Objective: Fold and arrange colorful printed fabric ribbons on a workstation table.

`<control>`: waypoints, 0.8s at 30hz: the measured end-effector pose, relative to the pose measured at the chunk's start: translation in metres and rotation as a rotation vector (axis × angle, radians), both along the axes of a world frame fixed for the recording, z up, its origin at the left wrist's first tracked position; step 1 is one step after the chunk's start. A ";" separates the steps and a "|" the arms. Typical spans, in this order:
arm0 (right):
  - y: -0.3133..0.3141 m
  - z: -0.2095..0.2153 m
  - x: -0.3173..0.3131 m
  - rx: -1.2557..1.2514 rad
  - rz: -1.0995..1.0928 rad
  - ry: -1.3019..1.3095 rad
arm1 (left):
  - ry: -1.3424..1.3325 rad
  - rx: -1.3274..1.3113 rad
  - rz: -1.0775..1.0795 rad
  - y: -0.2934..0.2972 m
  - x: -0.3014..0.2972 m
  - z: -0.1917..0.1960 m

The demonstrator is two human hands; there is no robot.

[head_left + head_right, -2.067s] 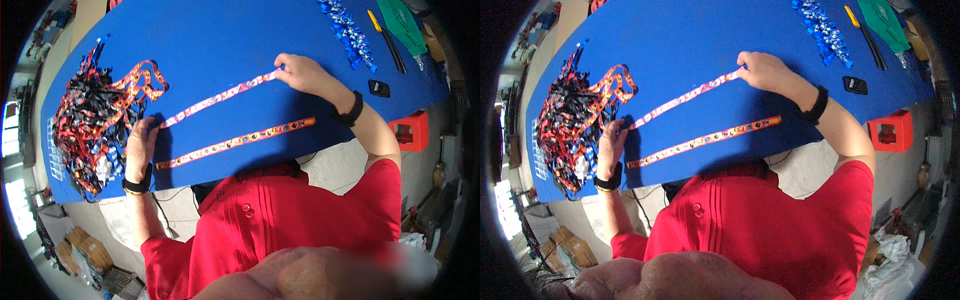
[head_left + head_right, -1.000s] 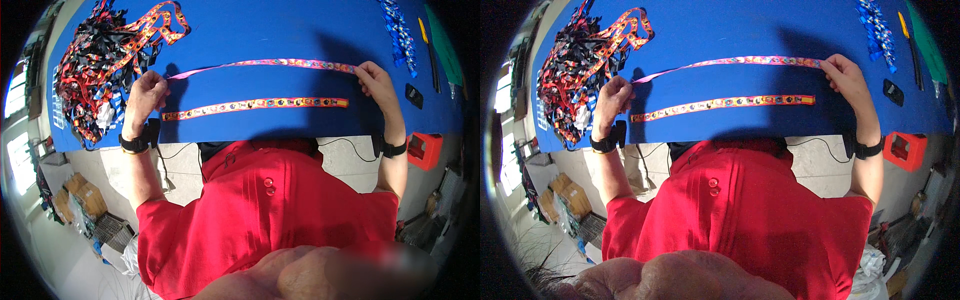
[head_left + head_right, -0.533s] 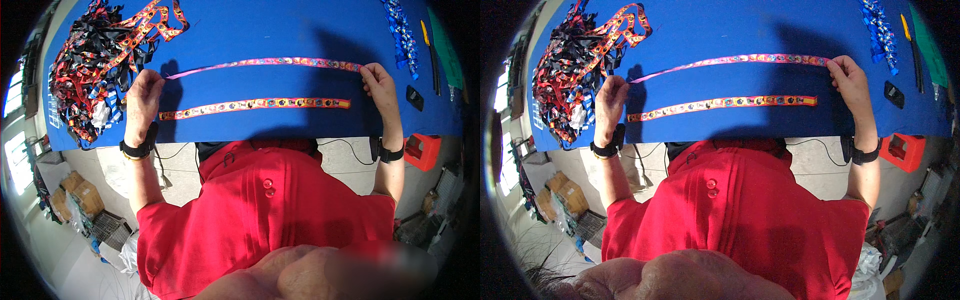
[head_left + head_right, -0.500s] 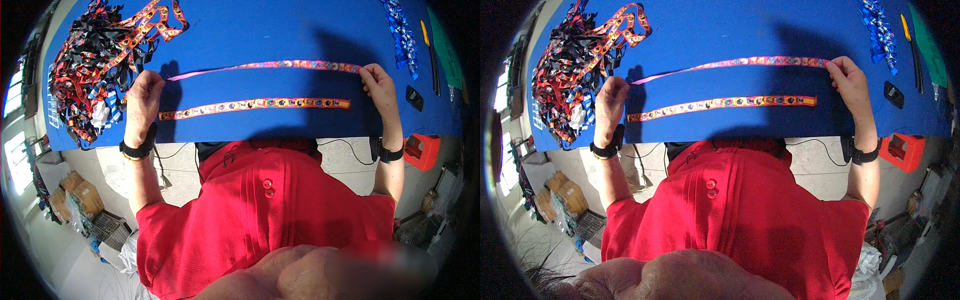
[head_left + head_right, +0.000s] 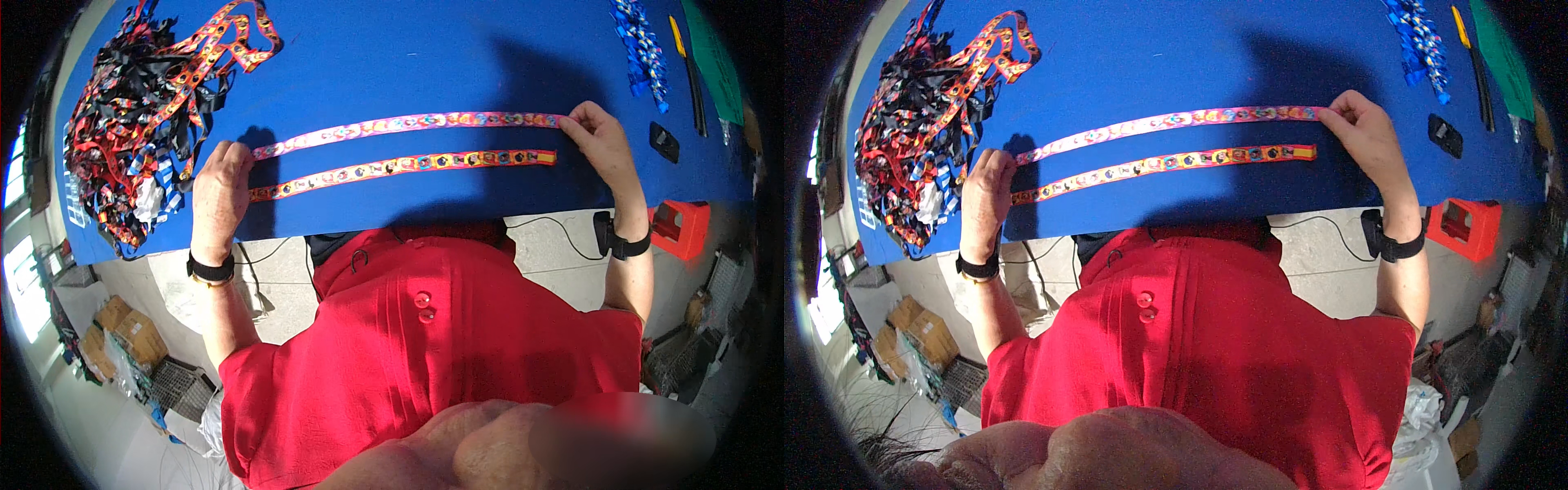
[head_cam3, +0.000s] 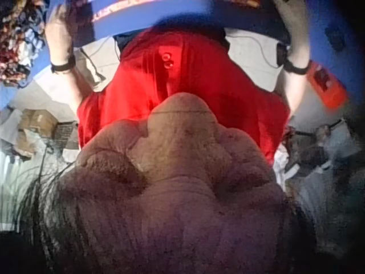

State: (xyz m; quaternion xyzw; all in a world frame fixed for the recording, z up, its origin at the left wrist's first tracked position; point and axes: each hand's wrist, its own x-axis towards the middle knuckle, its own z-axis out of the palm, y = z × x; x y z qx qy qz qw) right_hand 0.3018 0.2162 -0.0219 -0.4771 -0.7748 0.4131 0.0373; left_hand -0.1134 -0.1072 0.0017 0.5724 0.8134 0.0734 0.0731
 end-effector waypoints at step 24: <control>-0.123 -0.002 -0.090 0.602 0.681 -0.055 | -0.059 0.061 0.062 0.032 0.125 -0.026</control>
